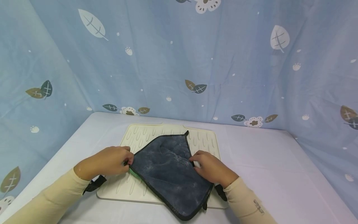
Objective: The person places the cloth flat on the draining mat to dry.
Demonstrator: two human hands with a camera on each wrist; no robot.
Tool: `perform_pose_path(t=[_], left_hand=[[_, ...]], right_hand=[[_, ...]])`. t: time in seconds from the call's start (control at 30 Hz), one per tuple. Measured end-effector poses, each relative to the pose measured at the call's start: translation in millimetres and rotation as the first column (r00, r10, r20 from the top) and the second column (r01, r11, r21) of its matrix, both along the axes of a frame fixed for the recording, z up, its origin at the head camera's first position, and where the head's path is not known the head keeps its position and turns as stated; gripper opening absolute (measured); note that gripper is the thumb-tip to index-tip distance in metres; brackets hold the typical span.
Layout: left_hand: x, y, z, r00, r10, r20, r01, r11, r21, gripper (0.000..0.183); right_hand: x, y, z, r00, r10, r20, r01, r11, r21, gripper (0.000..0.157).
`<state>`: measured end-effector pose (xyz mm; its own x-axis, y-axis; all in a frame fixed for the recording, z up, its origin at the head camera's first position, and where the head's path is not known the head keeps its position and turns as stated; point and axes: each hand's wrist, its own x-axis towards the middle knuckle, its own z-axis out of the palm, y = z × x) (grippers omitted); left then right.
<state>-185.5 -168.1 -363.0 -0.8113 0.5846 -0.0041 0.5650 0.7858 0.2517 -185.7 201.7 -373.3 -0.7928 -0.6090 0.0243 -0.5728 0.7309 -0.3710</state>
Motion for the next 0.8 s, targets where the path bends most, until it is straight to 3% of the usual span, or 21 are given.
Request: perform_pose_path(t=[0.17,0.57,0.8], left_hand=[[-1.2,0.4,-2.8,1.0,-0.008,-0.008,0.008,1.0,0.004,0.025],[-2.0,2.4,-2.5,1.0,-0.019,-0.019,0.02,1.0,0.009,0.024],[-1.9,0.8,1.9,0.999,-0.048,0.014,0.048,0.998,0.027,0.02]], right_hand=[[-0.6,-1.0,-1.8,1.0,0.021,0.017,-0.021,1.0,0.021,0.033],[1.5,-2.1,-3.5,0.998,0.04,-0.056,-0.039,0.999,0.016,0.034],[1.3,-5.3,-3.8,0.999,0.053,0.003,-0.053,0.999,-0.004,0.037]])
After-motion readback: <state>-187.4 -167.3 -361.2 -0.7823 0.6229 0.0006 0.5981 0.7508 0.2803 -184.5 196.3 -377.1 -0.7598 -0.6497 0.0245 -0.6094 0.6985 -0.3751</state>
